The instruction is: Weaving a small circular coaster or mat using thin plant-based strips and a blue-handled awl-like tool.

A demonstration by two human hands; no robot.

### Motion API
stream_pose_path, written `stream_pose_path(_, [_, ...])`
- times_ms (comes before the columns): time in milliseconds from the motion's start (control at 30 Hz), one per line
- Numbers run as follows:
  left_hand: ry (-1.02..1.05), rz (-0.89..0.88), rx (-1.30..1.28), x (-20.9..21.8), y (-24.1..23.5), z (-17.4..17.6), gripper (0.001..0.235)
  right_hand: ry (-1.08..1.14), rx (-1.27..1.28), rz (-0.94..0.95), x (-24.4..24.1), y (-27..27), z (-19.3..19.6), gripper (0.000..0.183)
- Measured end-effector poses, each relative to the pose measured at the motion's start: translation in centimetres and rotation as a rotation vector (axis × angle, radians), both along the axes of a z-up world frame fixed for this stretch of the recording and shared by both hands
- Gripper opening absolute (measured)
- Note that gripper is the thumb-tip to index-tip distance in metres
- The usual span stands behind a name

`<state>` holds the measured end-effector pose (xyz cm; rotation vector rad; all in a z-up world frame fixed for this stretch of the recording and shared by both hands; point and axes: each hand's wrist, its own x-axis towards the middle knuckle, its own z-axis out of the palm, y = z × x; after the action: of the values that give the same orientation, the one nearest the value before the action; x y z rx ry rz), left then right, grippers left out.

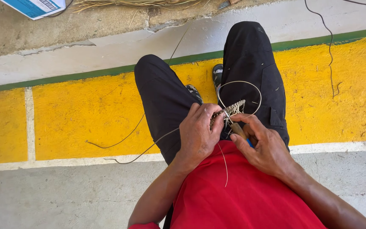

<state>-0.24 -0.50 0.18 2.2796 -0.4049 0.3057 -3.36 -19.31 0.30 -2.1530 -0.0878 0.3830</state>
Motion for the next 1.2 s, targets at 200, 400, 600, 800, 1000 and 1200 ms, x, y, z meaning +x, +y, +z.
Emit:
stream_pose_path(200, [-0.011,0.009,0.032,-0.3,-0.4,0.1,0.021,0.042,-0.086,0.004,-0.2,0.2,1.3,0.054])
stream_pose_path(400, [-0.075,0.001,0.069,-0.7,-0.7,-0.9,0.022,0.034,-0.139,0.002,-0.3,0.1,1.9,0.057])
stream_pose_path(600, [-0.171,-0.088,0.114,-0.7,-0.8,-0.5,0.016,-0.082,-0.269,0.083,-0.7,-0.2,1.4,0.047])
stream_pose_path(800, [-0.135,-0.064,0.075,-0.2,-0.6,-0.6,0.014,0.250,-0.173,0.125,1.4,-0.8,2.5,0.050])
stream_pose_path(1000, [-0.069,-0.014,0.130,3.0,2.1,-0.5,0.013,-0.028,-0.359,0.339,0.2,-1.8,1.1,0.070])
stream_pose_path(1200, [0.001,-0.266,0.148,3.7,3.2,1.0,0.014,-0.636,-0.413,0.371,0.3,-5.0,-1.5,0.043])
